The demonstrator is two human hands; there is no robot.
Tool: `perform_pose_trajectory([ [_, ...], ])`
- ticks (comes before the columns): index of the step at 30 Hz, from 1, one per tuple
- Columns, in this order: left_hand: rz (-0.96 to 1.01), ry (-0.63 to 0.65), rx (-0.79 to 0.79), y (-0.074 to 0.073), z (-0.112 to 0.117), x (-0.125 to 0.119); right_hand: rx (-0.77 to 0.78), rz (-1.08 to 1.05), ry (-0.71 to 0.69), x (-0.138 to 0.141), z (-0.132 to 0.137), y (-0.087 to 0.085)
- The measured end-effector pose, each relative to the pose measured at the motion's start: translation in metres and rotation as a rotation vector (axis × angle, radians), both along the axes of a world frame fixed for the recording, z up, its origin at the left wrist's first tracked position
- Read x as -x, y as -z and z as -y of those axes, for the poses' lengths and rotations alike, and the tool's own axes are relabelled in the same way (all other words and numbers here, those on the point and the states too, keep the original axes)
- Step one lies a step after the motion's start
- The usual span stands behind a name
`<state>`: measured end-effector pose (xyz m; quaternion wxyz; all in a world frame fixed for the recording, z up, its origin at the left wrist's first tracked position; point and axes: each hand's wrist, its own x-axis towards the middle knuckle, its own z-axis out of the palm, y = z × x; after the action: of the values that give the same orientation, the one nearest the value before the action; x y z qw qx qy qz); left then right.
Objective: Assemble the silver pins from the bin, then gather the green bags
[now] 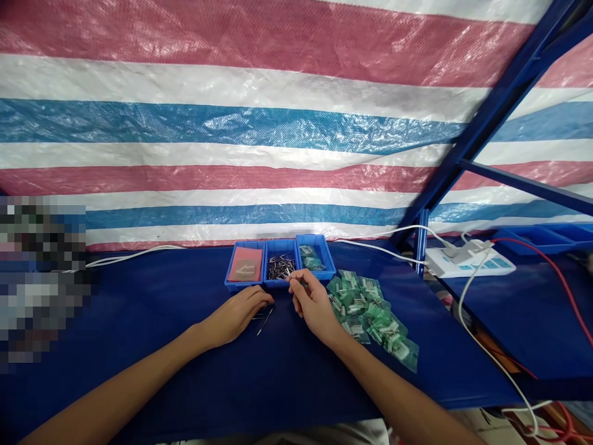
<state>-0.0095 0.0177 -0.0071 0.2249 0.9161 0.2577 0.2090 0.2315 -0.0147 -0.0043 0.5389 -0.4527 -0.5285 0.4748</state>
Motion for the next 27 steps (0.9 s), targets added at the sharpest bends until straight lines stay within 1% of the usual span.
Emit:
perform_pose_trajectory([
  [5, -0.018, 0.001, -0.031, -0.002, 0.001, -0.001, 0.000, 0.071, -0.014, 0.002, 0.005, 0.003],
  [9, -0.036, 0.008, -0.055, -0.004, 0.001, -0.002, -0.007, 0.150, -0.029, 0.001, 0.008, 0.001],
  [15, -0.053, 0.029, -0.053, -0.009, 0.002, -0.003, -0.026, 0.206, -0.006, 0.000, 0.007, -0.001],
  [22, -0.044, 0.070, -0.052, -0.010, 0.006, -0.001, -0.033, 0.174, -0.010, 0.000, 0.007, -0.006],
  [27, -0.030, 0.071, -0.066, -0.011, 0.006, -0.002, -0.012, 0.143, 0.000, 0.000, 0.005, -0.004],
])
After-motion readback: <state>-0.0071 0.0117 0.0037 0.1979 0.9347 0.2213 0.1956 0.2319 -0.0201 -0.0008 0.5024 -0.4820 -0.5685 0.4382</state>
